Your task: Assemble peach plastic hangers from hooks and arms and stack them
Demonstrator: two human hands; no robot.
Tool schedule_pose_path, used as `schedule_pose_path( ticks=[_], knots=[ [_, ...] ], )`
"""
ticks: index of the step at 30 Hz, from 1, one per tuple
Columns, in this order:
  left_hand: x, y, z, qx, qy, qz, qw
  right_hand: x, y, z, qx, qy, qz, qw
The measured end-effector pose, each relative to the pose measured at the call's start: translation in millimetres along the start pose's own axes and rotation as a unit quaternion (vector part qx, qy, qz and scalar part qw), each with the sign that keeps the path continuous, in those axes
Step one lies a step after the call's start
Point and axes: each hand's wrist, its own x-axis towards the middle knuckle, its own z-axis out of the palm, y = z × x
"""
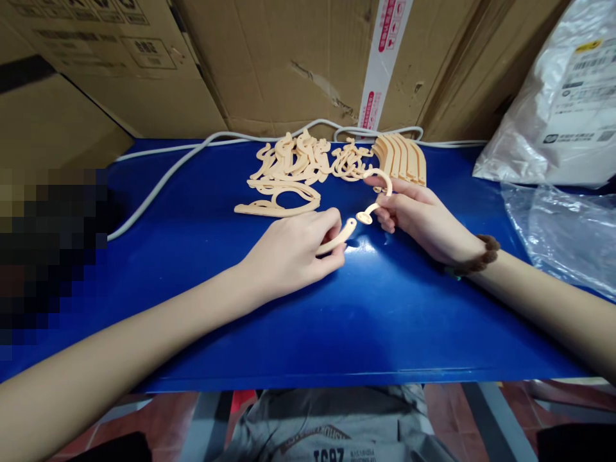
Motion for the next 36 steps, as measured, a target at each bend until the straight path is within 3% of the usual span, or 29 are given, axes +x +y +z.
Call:
schedule_pose_path(
  ticks=[8, 16, 24, 36],
  knots=[
    [-0.3, 1.8, 0.0, -0.058, -0.012, -0.034, 0.998, -0.4, -0.3, 0.9, -0.023, -0.030, -0.016, 0.999],
    [-1.5, 3.5, -2.8, -0.033, -0.046, -0.042, 0.997, -1.5, 0.1, -0.4, 0.005, -0.013, -0.003, 1.000],
    [-1.5, -0.7, 0.2, -0.114, -0.064, -0.071, 0.989, -0.4, 1.1, -2.4, 0.046, 0.011, 0.002, 0.999],
    [-3.5, -3.1, -0.4, -0.094, -0.080, -0.012, 0.992, 0.1, 2.4, -6.2, 0.029, -0.018, 0.001, 0.999]
  ],
)
